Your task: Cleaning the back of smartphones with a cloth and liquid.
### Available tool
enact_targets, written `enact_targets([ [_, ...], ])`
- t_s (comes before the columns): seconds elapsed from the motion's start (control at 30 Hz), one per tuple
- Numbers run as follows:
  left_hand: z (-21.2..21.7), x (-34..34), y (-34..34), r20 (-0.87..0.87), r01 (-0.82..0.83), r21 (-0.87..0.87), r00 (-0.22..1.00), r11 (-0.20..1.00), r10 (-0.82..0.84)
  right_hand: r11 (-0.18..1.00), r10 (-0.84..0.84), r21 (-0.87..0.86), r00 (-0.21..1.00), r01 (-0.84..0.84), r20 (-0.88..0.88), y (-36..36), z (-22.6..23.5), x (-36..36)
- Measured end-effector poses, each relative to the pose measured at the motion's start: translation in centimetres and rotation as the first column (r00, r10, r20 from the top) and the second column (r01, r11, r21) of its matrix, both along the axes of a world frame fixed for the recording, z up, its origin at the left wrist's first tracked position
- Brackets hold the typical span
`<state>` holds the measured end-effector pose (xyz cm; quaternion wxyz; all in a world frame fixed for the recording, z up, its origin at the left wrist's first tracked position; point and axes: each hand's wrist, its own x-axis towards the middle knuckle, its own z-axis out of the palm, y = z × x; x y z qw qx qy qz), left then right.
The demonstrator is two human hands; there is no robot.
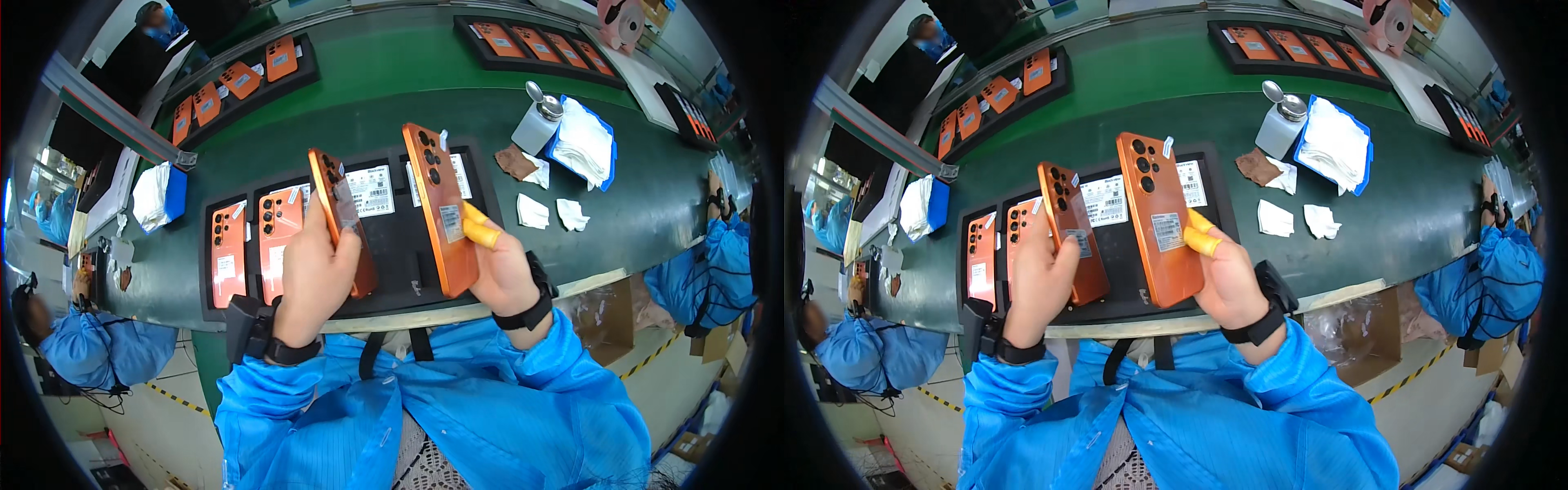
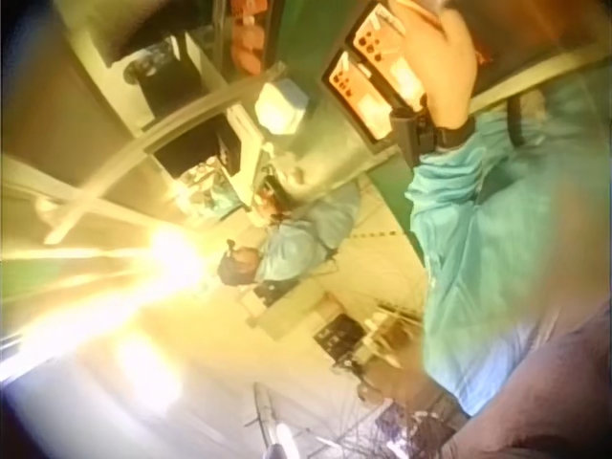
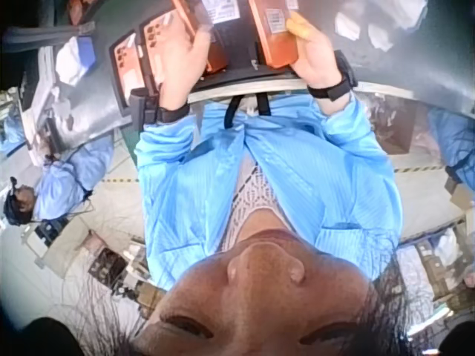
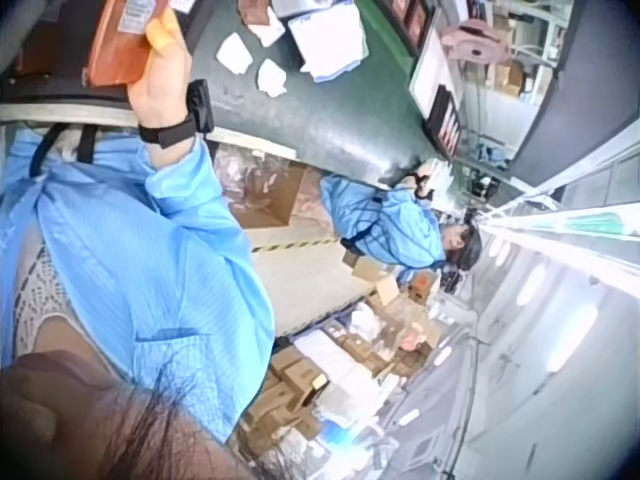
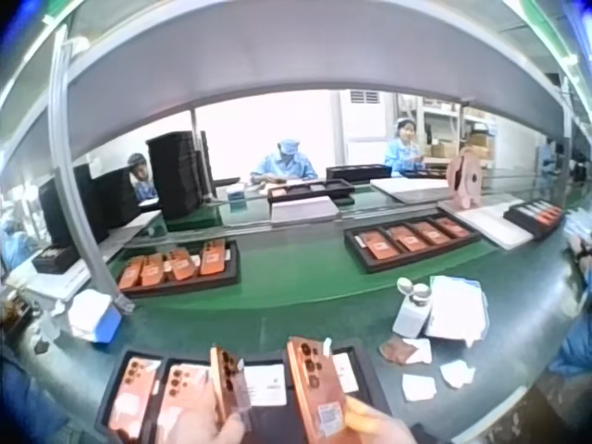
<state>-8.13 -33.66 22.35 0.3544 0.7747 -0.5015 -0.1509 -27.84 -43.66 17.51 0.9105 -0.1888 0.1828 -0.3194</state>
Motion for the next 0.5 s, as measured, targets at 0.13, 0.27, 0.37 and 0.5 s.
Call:
enact_targets([
  [0.13,-1.2,-0.7,-1.0,-0.015,-0.049,0.044,0.999,0.998,0.049,1.000,0.007,0.006,0.992,-0.006,-0.129,0.2,-0.2,0.5],
  [0.27,-1.9,-0.9,-1.4,-0.127,-0.070,0.003,0.989,0.998,0.070,0.999,0.006,0.045,0.978,0.003,-0.210,0.5,0.4,1.0],
  [0.37,-2.0,-0.6,-1.7,-0.211,-0.049,-0.013,0.976,0.999,0.045,0.999,0.047,0.015,0.985,-0.045,-0.165,0.5,0.9,1.0],
  [0.5,-1.3,0.0,-2.5,-0.152,-0.058,0.088,0.986,0.994,0.071,0.998,0.069,0.012,0.988,-0.068,-0.139,0.1,0.4,0.9],
])
